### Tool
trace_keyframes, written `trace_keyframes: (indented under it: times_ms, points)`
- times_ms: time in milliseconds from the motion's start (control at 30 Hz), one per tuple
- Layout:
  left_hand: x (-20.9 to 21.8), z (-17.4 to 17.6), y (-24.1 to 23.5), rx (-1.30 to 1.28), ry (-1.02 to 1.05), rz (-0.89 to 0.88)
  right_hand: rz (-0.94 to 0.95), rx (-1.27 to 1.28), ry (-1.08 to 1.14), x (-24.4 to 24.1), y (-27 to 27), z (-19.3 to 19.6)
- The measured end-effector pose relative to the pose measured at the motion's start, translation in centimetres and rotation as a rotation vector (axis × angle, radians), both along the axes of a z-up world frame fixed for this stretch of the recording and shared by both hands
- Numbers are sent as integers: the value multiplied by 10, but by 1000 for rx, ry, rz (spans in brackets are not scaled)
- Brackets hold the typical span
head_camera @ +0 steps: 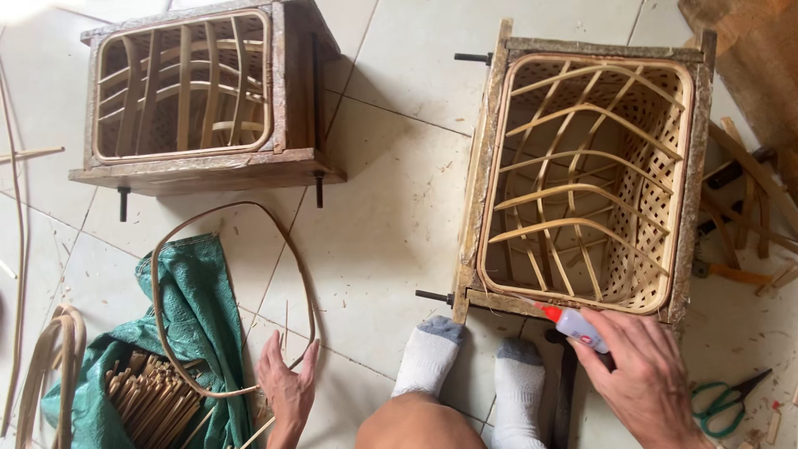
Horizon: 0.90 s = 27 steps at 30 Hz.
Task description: The person applies glue to the rim of a woven basket frame and presses a curved bamboo strip into place. They repeat this process, adding more strips to reinforce the basket's edge.
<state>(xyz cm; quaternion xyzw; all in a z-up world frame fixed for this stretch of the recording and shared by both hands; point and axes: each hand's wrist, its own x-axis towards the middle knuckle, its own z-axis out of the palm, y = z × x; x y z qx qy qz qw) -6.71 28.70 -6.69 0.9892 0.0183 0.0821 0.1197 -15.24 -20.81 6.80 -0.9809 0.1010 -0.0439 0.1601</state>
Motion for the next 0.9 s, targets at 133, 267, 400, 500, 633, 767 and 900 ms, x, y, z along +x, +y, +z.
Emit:
trace_keyframes:
  times_ms: [133,267,400,500,633,767,900]
  points:
    - [13,-22,1,-62,203,69,-167,183,60,-4,0,-17]
    - [28,-24,-9,-193,625,160,-516,971,-134,-38,-25,-53]
    - [22,-27,-29,-324,415,89,-760,1288,-528,-104,-73,-91]
    - [9,-30,-36,-529,299,196,-894,1032,-647,-135,-105,-124]
    - [-3,-34,-50,-693,213,145,-1025,684,-542,-144,-136,-168]
    - [1,9,-50,-443,-165,-627,-1065,251,-183,-157,-147,-202]
    - [46,88,-87,-302,-200,-654,-938,226,-228,-150,-152,-219]
